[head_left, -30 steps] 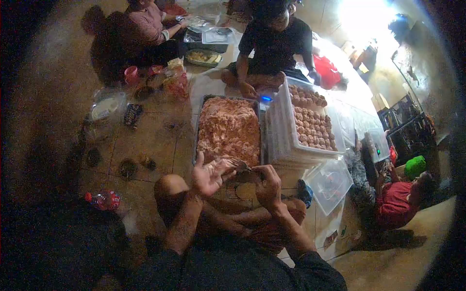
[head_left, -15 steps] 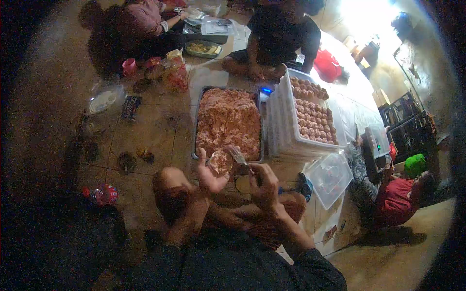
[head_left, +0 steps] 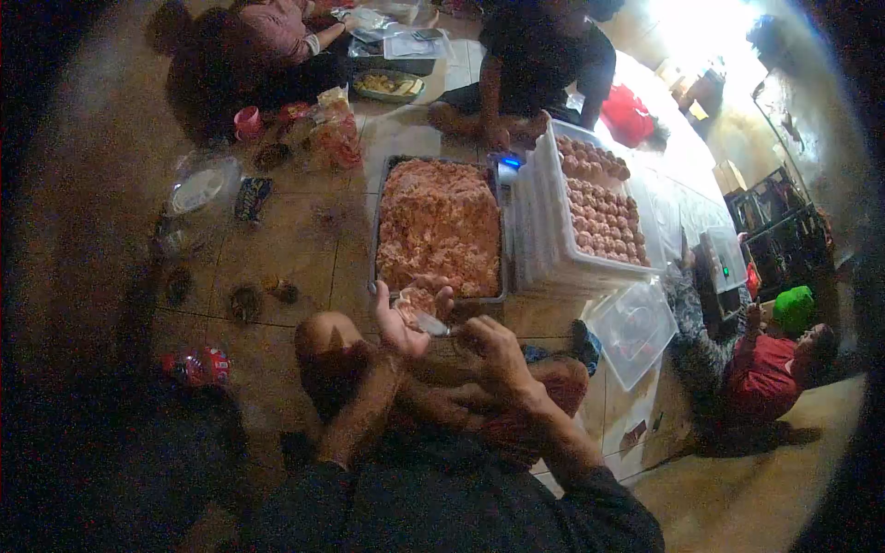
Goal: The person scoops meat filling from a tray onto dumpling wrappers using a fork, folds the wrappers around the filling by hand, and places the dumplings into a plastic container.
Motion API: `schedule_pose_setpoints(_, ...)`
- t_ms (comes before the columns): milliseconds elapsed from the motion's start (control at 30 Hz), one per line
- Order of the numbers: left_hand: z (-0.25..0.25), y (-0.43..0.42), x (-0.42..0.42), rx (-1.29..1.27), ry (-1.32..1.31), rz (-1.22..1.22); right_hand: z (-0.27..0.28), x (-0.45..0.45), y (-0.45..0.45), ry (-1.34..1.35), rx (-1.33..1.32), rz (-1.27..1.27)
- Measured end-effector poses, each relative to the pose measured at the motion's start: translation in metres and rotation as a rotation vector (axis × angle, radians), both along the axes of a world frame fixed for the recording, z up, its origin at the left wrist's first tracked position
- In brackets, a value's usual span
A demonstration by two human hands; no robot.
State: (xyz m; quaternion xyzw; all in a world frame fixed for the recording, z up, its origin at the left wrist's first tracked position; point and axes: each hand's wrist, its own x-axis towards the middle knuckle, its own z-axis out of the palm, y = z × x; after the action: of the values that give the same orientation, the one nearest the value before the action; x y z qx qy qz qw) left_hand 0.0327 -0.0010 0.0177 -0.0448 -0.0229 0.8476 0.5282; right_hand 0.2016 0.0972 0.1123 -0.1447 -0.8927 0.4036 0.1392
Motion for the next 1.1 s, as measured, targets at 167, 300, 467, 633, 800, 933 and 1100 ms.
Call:
schedule_pose_setpoints(167,0.009,-0.002,0.003,-0.104,0.105,-0.148,-0.050,0.006,0.033,-0.049,0.192,0.064)
schedule_pose_setpoints(300,-0.006,-0.005,0.000,-0.170,0.041,-0.199,-0.008,0.003,0.025,0.053,0.239,-0.039)
schedule_pose_setpoints(467,-0.026,0.005,-0.004,-0.177,0.130,-0.242,-0.029,0.012,0.040,0.177,0.083,-0.021)
schedule_pose_setpoints(633,-0.039,0.003,-0.013,-0.089,0.291,-0.362,-0.032,0.008,0.029,0.075,-0.403,-0.317)
schedule_pose_setpoints(800,0.047,-0.017,0.000,-0.421,0.833,-0.322,-0.049,-0.001,0.029,0.041,-0.878,-0.077)
schedule_pose_setpoints(933,-0.034,0.003,-0.025,0.004,1.194,-0.381,0.009,-0.014,0.017,0.076,-0.748,-0.017)
schedule_pose_setpoints(1100,-0.072,0.029,-0.002,0.214,0.543,-0.441,0.016,-0.021,0.018,0.189,-0.490,-0.207)
